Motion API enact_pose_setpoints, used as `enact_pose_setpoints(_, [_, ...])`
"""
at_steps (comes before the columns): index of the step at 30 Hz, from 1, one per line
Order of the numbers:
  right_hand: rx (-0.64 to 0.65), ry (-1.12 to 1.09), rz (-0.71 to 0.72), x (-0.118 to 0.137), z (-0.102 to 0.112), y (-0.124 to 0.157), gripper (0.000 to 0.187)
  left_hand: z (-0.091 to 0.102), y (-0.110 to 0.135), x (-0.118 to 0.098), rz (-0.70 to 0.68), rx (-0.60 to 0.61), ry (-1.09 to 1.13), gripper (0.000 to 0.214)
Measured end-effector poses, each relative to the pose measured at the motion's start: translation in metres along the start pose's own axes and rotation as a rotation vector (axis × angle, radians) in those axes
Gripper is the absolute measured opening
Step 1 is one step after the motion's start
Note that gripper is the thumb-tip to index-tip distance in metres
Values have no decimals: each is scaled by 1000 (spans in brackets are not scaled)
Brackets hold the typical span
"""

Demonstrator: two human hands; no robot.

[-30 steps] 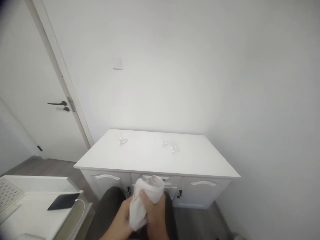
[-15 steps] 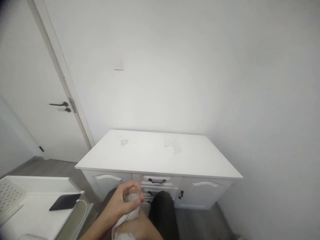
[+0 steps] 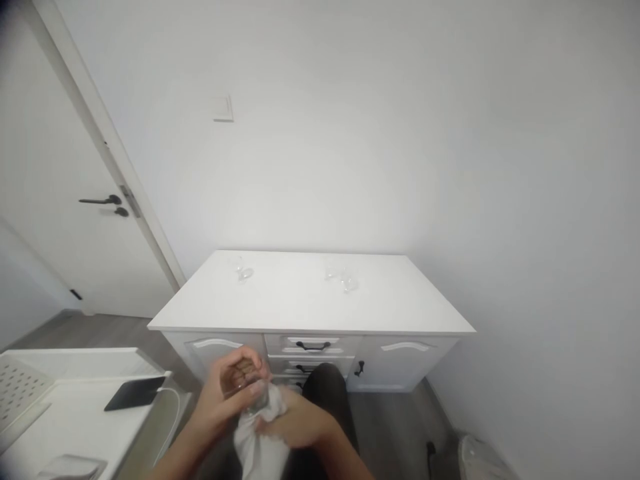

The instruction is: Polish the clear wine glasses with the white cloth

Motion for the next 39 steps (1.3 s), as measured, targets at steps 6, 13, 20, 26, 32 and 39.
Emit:
enact_pose_setpoints(6, [-510,-497,284,16,81,26,52,28,14,-51,-451,-364,-196,20])
enact_pose_setpoints(13, [-325,-620,42,-1,8,-6,45,-23,15,-54,-710,-91,-238,22])
enact_pose_setpoints(20, [-964,-83,761,29,29,58,49,12,25,-4,-243,-590,3,14])
enact_pose_setpoints(26, [-185,-585,-179,-25,-6,-16,36,-14,-9,-43,-396,75,-50,13])
enact_pose_setpoints(32, [-577,-360,58,-23,32,-14,44,-26,-13,-40,-281,159,-386,17])
enact_pose_setpoints(39, [-877,488,757,56,28,49,11,-18,4,-62,-526,-118,-876,20])
Point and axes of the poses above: each hand's wrist, its own y-axis away from the middle knuckle, its own z-axis out of the back of the hand, x = y × z, the point moved 9 cm from there along -y, towards the middle knuckle, and after that the axes turned 15 degrees about -z, right-handed, at the moved point
